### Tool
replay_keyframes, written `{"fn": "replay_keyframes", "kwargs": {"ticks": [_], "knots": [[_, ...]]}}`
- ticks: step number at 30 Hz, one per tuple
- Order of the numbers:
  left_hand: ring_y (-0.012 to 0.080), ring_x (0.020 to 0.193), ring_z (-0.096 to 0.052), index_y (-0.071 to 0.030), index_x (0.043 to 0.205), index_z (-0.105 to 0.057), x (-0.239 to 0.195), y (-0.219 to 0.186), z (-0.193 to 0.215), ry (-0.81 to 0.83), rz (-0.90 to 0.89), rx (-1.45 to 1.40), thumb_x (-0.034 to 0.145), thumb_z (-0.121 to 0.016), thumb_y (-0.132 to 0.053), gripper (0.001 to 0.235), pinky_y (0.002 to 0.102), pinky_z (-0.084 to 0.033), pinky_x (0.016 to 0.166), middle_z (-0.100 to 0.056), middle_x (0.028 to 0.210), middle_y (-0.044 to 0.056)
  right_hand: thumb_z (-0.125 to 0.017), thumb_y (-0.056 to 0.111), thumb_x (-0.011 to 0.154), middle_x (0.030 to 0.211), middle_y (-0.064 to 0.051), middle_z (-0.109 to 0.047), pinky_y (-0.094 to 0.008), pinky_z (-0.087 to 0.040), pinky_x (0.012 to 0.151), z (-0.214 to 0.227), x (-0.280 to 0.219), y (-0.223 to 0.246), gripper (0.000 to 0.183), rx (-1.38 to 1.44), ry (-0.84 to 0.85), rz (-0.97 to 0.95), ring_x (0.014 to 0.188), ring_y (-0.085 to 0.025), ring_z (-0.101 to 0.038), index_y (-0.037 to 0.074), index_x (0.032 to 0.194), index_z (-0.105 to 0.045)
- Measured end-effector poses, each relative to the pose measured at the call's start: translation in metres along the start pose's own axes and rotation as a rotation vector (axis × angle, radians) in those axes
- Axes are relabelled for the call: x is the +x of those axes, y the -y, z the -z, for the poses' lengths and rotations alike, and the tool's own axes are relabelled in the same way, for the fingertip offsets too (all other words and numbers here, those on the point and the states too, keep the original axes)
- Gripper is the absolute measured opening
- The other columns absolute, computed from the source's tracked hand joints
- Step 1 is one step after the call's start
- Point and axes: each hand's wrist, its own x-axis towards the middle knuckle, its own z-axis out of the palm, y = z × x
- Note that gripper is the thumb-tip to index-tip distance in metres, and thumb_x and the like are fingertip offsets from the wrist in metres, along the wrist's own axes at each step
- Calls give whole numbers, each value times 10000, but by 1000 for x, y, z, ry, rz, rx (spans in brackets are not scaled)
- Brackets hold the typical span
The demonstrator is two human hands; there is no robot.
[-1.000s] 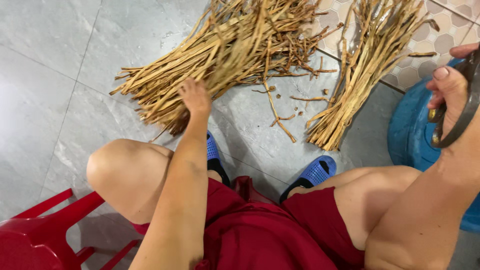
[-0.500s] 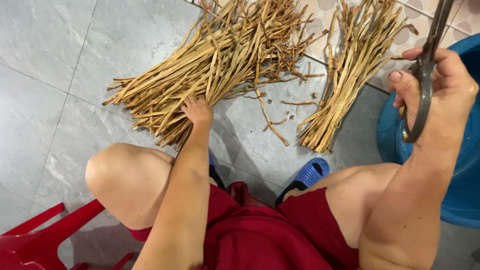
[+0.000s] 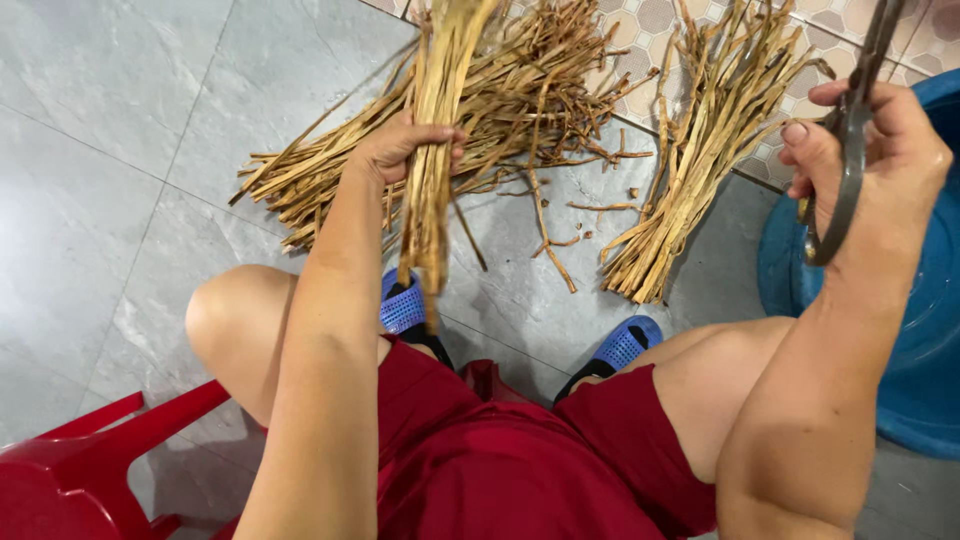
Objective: The person sits on a tiled floor and uses a pair of scissors to cut a bundle of dried, straw-like stems into shorter pieces. They hold the stems in their left hand and repeatedly snip them with the scissors in their right hand, dropping the cut pieces onto the floor.
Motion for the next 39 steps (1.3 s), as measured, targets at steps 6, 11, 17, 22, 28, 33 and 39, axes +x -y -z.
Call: {"fn": "replay_keyframes", "kwargs": {"ticks": [6, 11, 17, 22, 28, 33, 39], "knots": [[240, 753, -729, 59, 1091, -596, 18, 18, 2, -196, 6, 109, 875, -752, 9, 271, 381, -614, 655, -713, 888, 183, -798, 25, 1027, 896, -34, -675, -199, -480, 599, -2, -4, -1, 252, -67, 19, 38, 756, -76, -652, 17, 1219, -635], [227, 814, -738, 39, 1153, -589, -11, -22, -28, 12, -244, -138, 915, -713, -21, 275, 399, -664, 726, -717, 991, 152, -787, 34, 980, 874, -14, -671, -186, -475, 575, -1, -10, -7, 257, -9, 16, 10, 749, -55, -656, 30, 1186, -632], [224, 879, -753, 36, 1209, -592, -43, -61, -78, 39, -581, -80, 900, -735, -36, 348, 395, -668, 801, -733, 1105, 153, -826, 44, 1046, 885, -28, -702, -199, -445, 584, -7, -6, -34, 280, -17, 119, 30, 746, -53, -617, 6, 1256, -644], [220, 890, -754, -19, 1208, -610, -21, -44, -111, -15, -861, 109, 925, -765, -99, 332, 399, -665, 853, -752, 1114, 139, -838, 53, 1036, 905, -29, -695, -203, -432, 583, -12, -13, -32, 294, -91, 121, 5, 709, -46, -575, 11, 1266, -659], [189, 987, -746, -53, 1162, -682, 40, 69, -97, -451, -936, 364, 917, -805, -192, 307, 349, -603, 931, -778, 1081, 81, -837, 30, 1024, 901, -27, -693, -197, -452, 603, -12, -12, -31, 317, -65, 117, 15, 734, -46, -590, 19, 1282, -653], [196, 955, -752, -15, 1172, -703, 84, 160, -63, -658, -683, 423, 852, -809, -191, 380, 335, -579, 866, -797, 1069, 105, -829, 14, 1026, 892, -27, -702, -197, -451, 609, -8, -16, -25, 325, -41, 112, -4, 751, -51, -600, 21, 1296, -648], [217, 917, -764, -4, 1122, -701, 96, 126, -86, -700, -893, 410, 887, -790, -190, 312, 331, -580, 852, -797, 1030, 116, -801, -14, 1031, 899, -36, -696, -197, -468, 624, 1, -20, -24, 285, -63, 116, -7, 751, -49, -637, -2, 1259, -631]]}}
